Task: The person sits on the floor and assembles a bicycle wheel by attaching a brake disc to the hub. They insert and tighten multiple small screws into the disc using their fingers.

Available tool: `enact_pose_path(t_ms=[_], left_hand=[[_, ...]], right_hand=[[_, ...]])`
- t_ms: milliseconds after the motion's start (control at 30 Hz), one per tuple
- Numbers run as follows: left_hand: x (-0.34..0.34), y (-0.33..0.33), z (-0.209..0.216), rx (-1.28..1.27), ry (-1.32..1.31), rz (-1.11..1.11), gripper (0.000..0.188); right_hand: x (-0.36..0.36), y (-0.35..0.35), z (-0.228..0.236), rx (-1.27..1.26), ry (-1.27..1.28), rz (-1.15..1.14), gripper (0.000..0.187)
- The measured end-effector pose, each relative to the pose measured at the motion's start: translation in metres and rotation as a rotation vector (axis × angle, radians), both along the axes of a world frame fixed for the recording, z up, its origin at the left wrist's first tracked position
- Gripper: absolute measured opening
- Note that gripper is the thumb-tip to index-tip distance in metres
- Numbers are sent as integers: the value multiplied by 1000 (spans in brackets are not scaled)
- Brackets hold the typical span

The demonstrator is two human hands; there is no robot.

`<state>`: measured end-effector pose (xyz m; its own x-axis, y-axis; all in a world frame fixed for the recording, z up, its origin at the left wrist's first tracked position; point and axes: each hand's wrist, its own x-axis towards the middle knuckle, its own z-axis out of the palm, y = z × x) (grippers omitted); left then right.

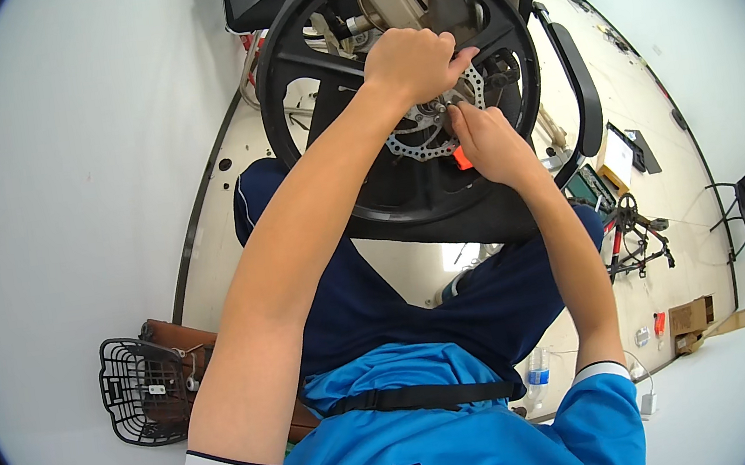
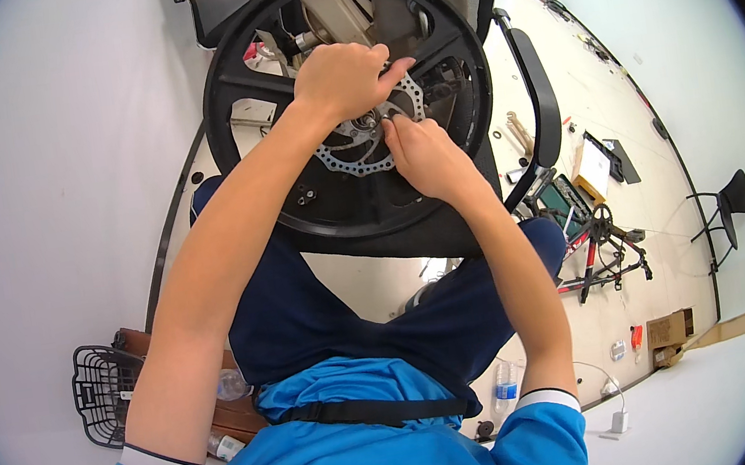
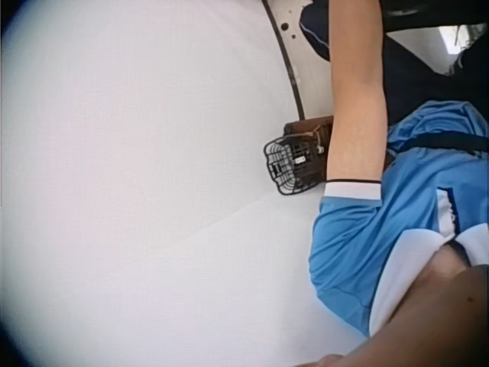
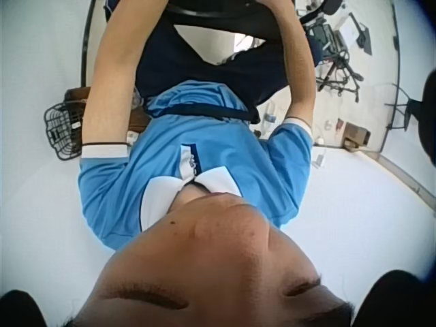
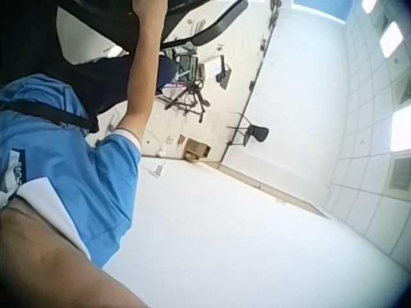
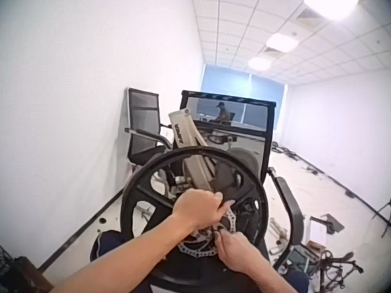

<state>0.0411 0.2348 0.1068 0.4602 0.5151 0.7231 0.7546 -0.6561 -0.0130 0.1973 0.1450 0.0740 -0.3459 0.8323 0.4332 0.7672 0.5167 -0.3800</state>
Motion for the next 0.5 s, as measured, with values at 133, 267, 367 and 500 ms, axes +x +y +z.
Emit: enact_pose_path(t_ms=[133, 267, 367, 500], left_hand=[[1, -1, 1, -20, 3, 3, 55], [1, 0, 0, -1, 2, -2, 54], [1, 1, 0, 10, 4, 1, 54], [0, 1, -1, 9, -3, 5, 54]], right_hand=[[7, 5, -1, 37, -82, 52, 30], [12, 6, 5, 7, -174, 63, 27], [16, 9, 7, -2, -224, 93, 26], [16, 12, 10, 5, -297, 82, 26]])
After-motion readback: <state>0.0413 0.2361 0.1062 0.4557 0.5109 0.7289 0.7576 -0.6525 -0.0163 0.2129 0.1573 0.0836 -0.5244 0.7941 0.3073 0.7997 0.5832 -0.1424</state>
